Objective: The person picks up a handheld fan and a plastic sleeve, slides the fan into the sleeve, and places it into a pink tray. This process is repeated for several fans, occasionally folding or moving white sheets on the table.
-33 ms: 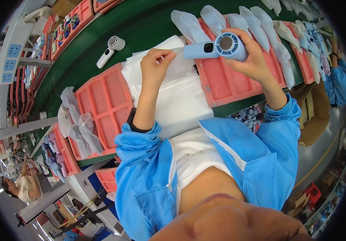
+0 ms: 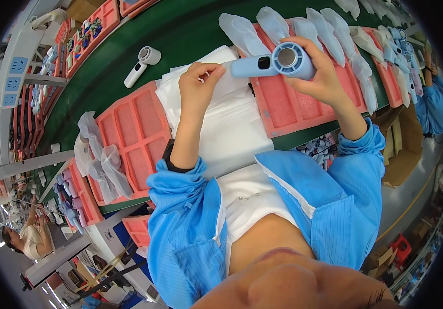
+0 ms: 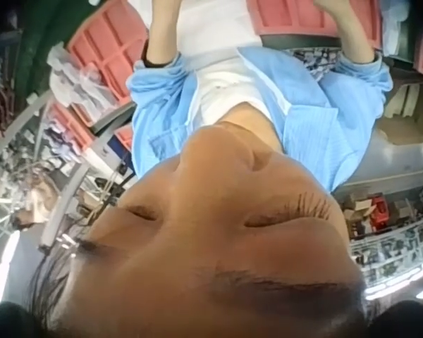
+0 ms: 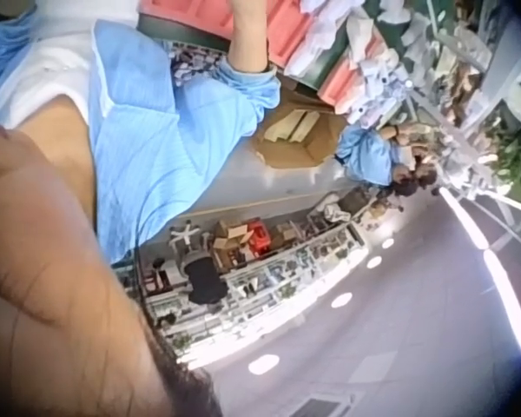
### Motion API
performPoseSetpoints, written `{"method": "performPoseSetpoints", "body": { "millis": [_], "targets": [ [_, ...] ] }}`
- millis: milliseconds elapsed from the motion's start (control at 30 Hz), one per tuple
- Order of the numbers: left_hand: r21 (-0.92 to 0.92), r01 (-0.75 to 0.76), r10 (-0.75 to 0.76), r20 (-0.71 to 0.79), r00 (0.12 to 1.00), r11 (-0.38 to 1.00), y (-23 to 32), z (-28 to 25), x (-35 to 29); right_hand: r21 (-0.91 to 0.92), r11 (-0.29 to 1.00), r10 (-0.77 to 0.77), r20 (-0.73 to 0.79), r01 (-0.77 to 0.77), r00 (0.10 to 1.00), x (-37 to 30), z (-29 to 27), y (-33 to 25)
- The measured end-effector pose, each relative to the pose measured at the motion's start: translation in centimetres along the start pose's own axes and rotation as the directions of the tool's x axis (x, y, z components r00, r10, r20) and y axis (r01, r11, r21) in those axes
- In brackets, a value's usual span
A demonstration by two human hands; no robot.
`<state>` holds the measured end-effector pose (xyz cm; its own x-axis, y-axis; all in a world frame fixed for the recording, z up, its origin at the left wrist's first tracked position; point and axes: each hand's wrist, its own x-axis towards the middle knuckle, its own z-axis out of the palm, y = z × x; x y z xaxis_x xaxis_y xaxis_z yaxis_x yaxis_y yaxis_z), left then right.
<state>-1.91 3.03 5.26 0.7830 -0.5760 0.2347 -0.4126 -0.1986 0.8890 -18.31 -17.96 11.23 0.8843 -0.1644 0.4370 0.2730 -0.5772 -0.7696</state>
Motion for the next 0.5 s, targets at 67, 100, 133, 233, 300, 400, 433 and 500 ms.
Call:
{"method": "performPoseSetpoints", "body": {
  "millis": [67, 100, 133, 233, 300, 400, 433, 500],
  "targets": [
    [-0.262, 0.073, -0.085, -0.034, 0.996, 0.962, 2.2, -0.1, -0.8, 0.025, 0.994, -0.112, 0.043, 0.111, 0.993, 0.8, 0.7, -0.1],
    [-0.390, 0.105, -0.131, -0.041, 0.991, 0.915, 3.1, -0.1, -1.1, 0.038, 0.986, -0.166, 0.064, 0.164, 0.984, 1.0, 1.1, -0.2],
    [-0.391, 0.104, -0.129, -0.038, 0.991, 0.915, 3.8, 0.0, -1.3, 0.036, 0.986, -0.165, 0.062, 0.163, 0.984, 1.2, 1.5, -0.5],
    [-0.718, 0.048, -0.122, -0.051, 0.991, 0.694, 5.7, 0.1, -1.9, 0.001, 0.946, -0.323, 0.123, 0.325, 0.938, 1.6, 3.3, -1.2],
    [-0.764, 0.066, -0.125, -0.020, 0.992, 0.642, 6.6, -0.3, -2.3, -0.040, 0.942, -0.327, 0.108, 0.332, 0.939, 1.8, 4.5, -1.3],
    [-0.842, 0.119, -0.119, 0.065, 0.991, 0.526, 7.7, -0.2, -2.9, -0.134, 0.935, -0.322, 0.064, 0.328, 0.945, 1.9, 5.8, -1.4],
    [-0.743, 0.024, -0.071, -0.032, 0.997, 0.668, 8.2, -0.2, -3.2, -0.173, 0.918, -0.350, 0.063, 0.356, 0.935, 2.1, 6.2, -1.7],
    [-0.461, -0.155, 0.074, -0.189, 0.979, 0.874, 8.9, 0.2, -3.7, -0.252, 0.879, -0.402, 0.062, 0.404, 0.913, 2.4, 6.7, -1.9]
  ]
}}
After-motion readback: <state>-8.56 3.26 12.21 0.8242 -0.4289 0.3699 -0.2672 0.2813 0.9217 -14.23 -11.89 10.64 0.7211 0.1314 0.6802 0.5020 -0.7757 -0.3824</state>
